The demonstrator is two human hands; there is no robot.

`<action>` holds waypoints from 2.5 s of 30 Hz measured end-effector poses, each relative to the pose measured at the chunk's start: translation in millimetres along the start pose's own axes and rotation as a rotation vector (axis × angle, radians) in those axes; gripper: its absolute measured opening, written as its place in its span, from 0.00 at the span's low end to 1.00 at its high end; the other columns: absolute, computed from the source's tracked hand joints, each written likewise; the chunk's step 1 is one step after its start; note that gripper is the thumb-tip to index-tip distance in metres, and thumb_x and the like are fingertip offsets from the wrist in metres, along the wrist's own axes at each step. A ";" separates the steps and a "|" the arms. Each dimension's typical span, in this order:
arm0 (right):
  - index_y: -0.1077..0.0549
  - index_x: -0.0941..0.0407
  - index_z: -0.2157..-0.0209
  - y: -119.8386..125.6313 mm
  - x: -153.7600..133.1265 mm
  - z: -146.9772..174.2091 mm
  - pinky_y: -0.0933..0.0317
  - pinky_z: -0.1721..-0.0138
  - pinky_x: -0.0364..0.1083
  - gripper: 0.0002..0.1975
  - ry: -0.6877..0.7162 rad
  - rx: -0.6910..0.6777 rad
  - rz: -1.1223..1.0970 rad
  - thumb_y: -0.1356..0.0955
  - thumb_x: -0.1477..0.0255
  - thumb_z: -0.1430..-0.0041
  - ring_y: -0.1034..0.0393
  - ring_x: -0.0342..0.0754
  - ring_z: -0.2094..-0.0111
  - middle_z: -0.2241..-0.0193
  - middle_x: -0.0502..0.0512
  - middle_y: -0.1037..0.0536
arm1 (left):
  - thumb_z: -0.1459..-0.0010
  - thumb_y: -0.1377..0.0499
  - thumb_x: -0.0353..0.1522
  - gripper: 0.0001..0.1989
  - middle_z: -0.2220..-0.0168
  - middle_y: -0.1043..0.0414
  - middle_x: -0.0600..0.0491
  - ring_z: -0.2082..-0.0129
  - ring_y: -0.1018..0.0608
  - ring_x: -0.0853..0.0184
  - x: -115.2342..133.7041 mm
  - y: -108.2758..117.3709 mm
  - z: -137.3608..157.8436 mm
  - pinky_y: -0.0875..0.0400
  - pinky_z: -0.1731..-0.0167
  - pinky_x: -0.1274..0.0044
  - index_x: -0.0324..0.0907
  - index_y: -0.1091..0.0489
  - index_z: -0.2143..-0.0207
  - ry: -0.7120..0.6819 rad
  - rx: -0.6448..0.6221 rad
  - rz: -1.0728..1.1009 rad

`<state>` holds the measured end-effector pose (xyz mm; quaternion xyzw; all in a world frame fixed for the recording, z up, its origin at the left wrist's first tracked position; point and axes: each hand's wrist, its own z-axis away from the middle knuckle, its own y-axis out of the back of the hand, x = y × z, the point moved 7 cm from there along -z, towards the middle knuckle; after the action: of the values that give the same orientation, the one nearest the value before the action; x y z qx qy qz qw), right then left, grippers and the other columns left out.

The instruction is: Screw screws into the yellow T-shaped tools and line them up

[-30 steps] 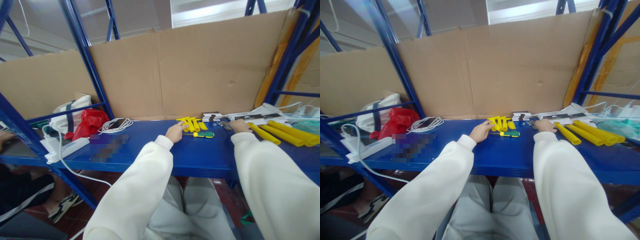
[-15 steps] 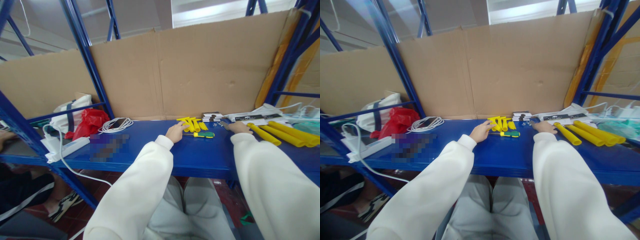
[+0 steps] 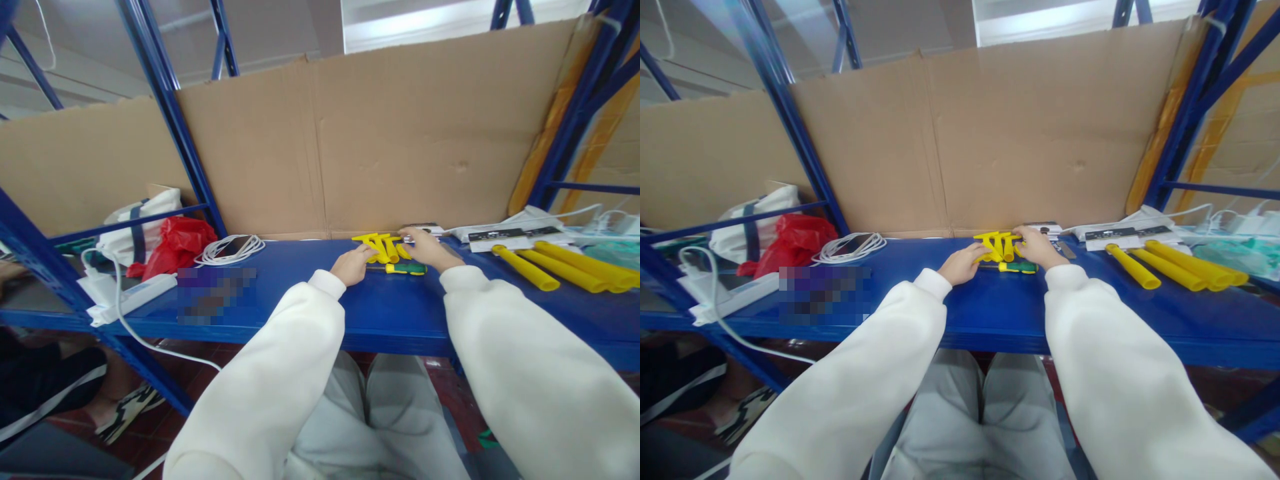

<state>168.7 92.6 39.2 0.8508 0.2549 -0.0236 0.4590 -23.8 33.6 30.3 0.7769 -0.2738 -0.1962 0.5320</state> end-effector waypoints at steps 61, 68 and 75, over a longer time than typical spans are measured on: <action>0.17 0.58 0.66 -25.7 52.8 -3.3 0.32 0.58 0.42 0.12 -0.434 -0.172 0.085 0.34 0.80 0.44 0.20 0.54 0.57 0.63 0.62 0.14 | 0.39 0.48 0.21 0.30 0.31 0.36 0.47 0.39 0.23 0.60 0.6 -1.8 -4.0 0.28 0.39 0.69 0.45 0.31 0.36 -0.060 0.078 0.049; 0.16 0.60 0.63 -24.3 51.5 -1.4 0.31 0.55 0.43 0.15 -0.418 -0.175 0.050 0.35 0.82 0.43 0.19 0.54 0.57 0.61 0.63 0.14 | 0.38 0.49 0.21 0.29 0.31 0.35 0.47 0.39 0.24 0.61 0.8 -1.0 -3.7 0.29 0.38 0.70 0.44 0.31 0.36 -0.060 0.079 0.050; 0.15 0.58 0.62 -26.9 52.4 -0.7 0.32 0.54 0.41 0.15 -0.409 -0.191 0.043 0.34 0.81 0.44 0.20 0.52 0.54 0.57 0.60 0.14 | 0.38 0.49 0.21 0.30 0.31 0.36 0.46 0.38 0.24 0.60 1.9 1.0 -2.4 0.29 0.38 0.70 0.43 0.32 0.35 -0.047 0.057 0.042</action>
<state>201.8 126.9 4.5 0.7862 0.1394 -0.1613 0.5800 -21.2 33.9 32.1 0.7809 -0.3079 -0.1954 0.5072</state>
